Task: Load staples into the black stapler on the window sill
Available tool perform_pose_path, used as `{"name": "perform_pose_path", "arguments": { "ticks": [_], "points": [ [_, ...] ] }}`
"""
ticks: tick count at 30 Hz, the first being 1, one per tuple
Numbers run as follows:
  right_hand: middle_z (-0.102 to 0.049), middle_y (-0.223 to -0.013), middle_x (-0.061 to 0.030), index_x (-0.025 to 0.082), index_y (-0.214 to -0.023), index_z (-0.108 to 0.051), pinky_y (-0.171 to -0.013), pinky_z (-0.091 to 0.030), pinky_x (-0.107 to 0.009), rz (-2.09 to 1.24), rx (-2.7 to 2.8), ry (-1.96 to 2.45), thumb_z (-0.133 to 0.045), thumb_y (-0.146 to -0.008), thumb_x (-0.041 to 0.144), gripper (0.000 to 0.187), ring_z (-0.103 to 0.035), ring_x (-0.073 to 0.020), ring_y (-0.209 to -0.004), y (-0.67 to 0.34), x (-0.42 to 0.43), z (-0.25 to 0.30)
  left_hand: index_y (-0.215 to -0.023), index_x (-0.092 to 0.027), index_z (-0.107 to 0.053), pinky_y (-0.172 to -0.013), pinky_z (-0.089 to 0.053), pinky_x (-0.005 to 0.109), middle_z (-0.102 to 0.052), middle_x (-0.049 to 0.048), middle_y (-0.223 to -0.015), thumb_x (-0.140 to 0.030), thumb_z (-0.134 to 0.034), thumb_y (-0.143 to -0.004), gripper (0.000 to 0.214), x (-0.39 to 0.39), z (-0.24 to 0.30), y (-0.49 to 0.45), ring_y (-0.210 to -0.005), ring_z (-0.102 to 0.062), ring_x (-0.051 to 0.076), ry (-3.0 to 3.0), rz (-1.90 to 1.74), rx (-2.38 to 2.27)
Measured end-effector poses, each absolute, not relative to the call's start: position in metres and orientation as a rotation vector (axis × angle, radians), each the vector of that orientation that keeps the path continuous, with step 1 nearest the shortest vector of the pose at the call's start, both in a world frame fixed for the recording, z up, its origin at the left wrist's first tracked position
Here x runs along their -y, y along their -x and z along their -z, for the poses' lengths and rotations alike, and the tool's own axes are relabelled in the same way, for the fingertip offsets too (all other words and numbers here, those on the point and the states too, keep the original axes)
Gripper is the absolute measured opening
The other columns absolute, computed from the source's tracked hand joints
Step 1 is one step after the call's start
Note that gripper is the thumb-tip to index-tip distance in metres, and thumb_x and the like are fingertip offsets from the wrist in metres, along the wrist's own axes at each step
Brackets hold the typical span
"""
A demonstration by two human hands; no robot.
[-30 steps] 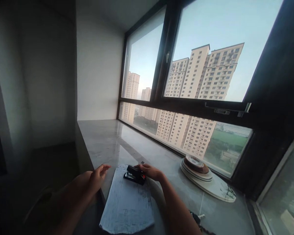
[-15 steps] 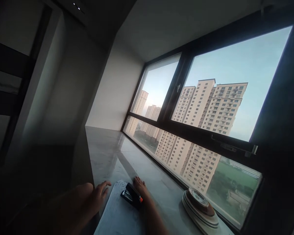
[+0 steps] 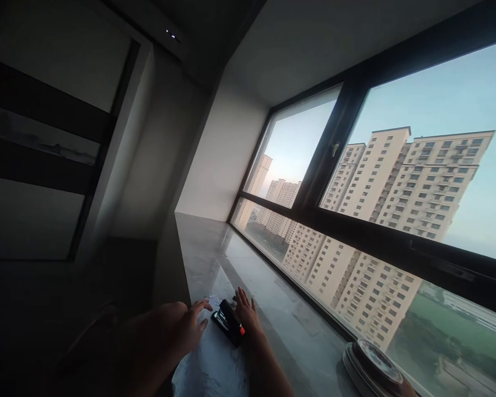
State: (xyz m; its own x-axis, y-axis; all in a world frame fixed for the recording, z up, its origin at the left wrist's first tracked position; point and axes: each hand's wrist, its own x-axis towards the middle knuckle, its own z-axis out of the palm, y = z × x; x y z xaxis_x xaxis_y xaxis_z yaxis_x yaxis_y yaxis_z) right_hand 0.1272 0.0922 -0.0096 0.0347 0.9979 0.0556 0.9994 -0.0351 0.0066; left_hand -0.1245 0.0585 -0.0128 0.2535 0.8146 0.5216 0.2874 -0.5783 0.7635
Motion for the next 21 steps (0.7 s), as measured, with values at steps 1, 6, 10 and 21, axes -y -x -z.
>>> {"name": "perform_pose_path", "arguments": {
  "ticks": [1,6,10,21],
  "points": [
    [-0.008,-0.163,-0.0009,0.024,-0.156,-0.016,-0.12,-0.01,-0.047,0.077,2.14,2.255,-0.029,-0.095,0.022,0.063,-0.009,-0.0169,-0.15,-0.134,-0.084,0.01,-0.109,-0.028,-0.067,-0.109,-0.041,0.044,-0.066,0.0057,-0.126,-0.017,-0.058,-0.079,0.033,-0.059,0.014,0.124,-0.124,-0.057,0.027,-2.051,-1.272,-1.026],
    [-0.024,-0.16,-0.0032,0.026,-0.152,-0.032,-0.119,-0.015,-0.049,0.137,2.02,2.315,-0.034,-0.092,0.019,0.061,-0.019,-0.0188,-0.149,-0.175,-0.048,0.013,-0.115,-0.03,-0.07,-0.113,-0.035,0.049,-0.057,0.0052,-0.14,-0.026,-0.057,-0.084,0.034,-0.054,0.017,0.115,-0.132,-0.049,0.029,-2.285,-1.05,-0.977],
    [-0.054,-0.142,-0.0107,0.023,-0.132,-0.058,-0.115,-0.021,-0.058,0.267,1.626,2.08,-0.033,-0.095,0.03,0.045,-0.042,-0.0284,-0.137,-0.192,-0.022,-0.001,-0.12,-0.038,-0.067,-0.117,-0.016,0.061,-0.047,0.0001,-0.15,-0.03,-0.047,-0.093,0.034,-0.043,0.013,0.111,-0.14,-0.039,0.029,-2.468,-0.842,-0.796],
    [-0.071,-0.095,-0.0037,0.026,-0.124,-0.054,-0.072,-0.047,-0.029,-0.254,1.989,1.642,-0.061,-0.082,0.036,0.044,-0.063,-0.0211,-0.081,-0.136,0.02,-0.041,-0.12,-0.038,-0.066,-0.115,-0.014,0.066,-0.055,0.0034,-0.144,-0.029,-0.045,-0.093,0.035,-0.04,0.008,0.104,-0.138,-0.043,0.03,-2.52,-0.783,-0.843]
  ]
}}
